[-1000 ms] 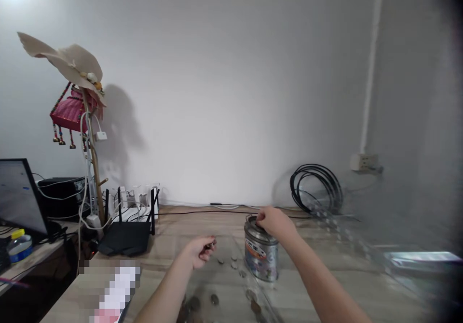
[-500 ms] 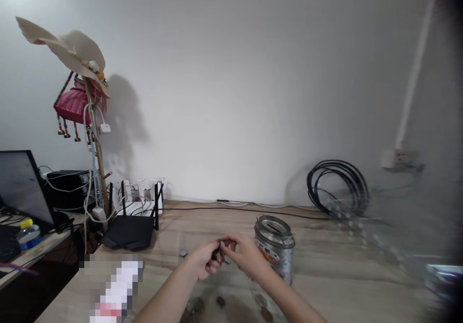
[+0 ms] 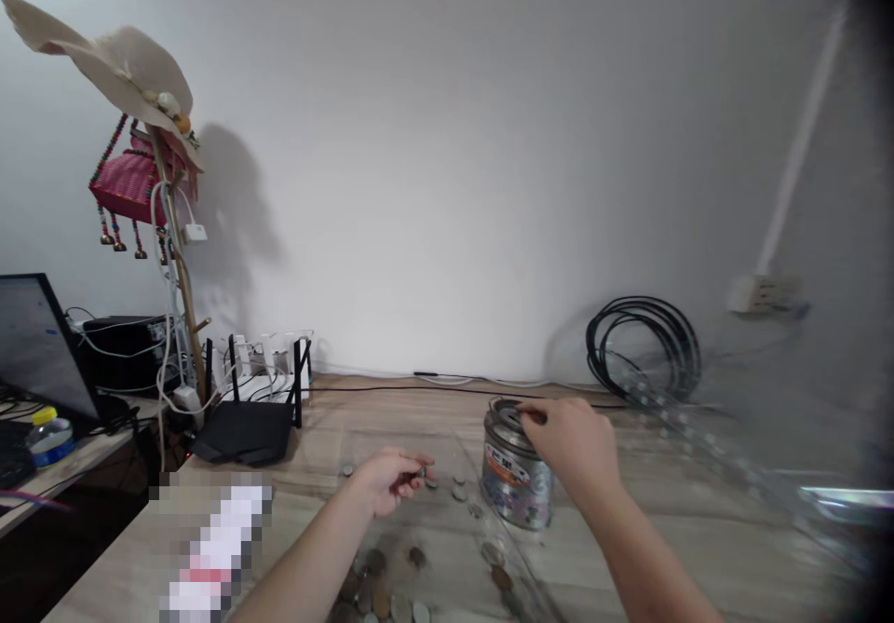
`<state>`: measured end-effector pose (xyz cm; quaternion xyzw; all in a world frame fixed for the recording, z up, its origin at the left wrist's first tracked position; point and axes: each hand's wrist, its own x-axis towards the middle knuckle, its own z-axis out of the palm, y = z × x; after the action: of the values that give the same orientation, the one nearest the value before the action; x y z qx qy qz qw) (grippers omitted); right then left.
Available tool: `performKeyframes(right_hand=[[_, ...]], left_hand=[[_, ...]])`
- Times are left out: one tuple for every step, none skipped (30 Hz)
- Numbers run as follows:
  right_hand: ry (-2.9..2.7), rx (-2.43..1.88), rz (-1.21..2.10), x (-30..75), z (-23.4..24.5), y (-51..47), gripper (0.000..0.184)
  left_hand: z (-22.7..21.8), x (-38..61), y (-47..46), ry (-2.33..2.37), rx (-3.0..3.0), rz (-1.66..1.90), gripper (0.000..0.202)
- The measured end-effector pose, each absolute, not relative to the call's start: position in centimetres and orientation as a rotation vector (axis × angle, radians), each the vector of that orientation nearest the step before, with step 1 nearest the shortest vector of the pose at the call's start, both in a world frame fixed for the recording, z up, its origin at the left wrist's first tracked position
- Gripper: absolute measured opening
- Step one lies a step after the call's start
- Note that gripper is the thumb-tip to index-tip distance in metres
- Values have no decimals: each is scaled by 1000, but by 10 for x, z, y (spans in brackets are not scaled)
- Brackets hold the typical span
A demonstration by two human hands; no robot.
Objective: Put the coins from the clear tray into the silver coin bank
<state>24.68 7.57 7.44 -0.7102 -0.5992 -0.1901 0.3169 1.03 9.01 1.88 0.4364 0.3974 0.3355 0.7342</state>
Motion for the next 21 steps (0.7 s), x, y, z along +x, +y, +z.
performKeyframes(right_hand=[[-1591,-1902,-442,248,74,77,24],[-1595,-1915,-396,249,73,78,24],[-1586,-1902,-380,248,74,78,24],[-1569,-1863,-396,247,74,78,26],[-1556,-1795,-429,244,74,77,27],[-1554,-1700,-457,239,74,77,29],[-1566,-1591,-452,231,72,77,30],[-1604,-1488,-392,222,69,77,31],[-1669,-1401,-280,212,64,77,30],[-1748,-1330,-133,200,59,77,29],[-1830,-1273,25,188,53,78,29],[-1912,-1223,170,176,47,78,28],[-1986,-1178,295,166,41,78,28],[-2042,-1135,392,157,36,78,28],[-2072,-1099,460,150,31,78,30],[-2082,-1075,504,145,28,79,31],[-2076,-1066,528,143,26,79,32],[-2061,-1073,535,142,24,80,31],[-2045,-1092,529,142,23,81,29],[-2039,-1121,516,144,23,82,27],[-2032,-1162,491,146,23,83,26]], left_hand=[[19,10,90,877,972,749,16],[19,10,91,878,984,758,14],[19,9,91,879,992,761,13],[19,9,91,881,997,756,15],[19,9,91,882,1000,745,17],[19,8,91,880,1002,734,20],[19,8,91,872,1007,722,23],[19,8,91,861,1014,711,27],[19,8,91,851,1022,702,30],[18,8,91,841,1030,694,32],[18,8,91,833,1035,688,34],[17,8,91,832,1036,682,35],[16,8,92,839,1035,681,36],[16,7,92,848,1032,685,36],[15,7,93,855,1031,689,37],[14,7,93,860,1033,692,37],[13,7,93,860,1040,695,38],[13,7,93,858,1048,693,38],[13,7,93,853,1053,682,37],[13,8,92,847,1054,656,37],[13,9,91,841,1048,615,36]])
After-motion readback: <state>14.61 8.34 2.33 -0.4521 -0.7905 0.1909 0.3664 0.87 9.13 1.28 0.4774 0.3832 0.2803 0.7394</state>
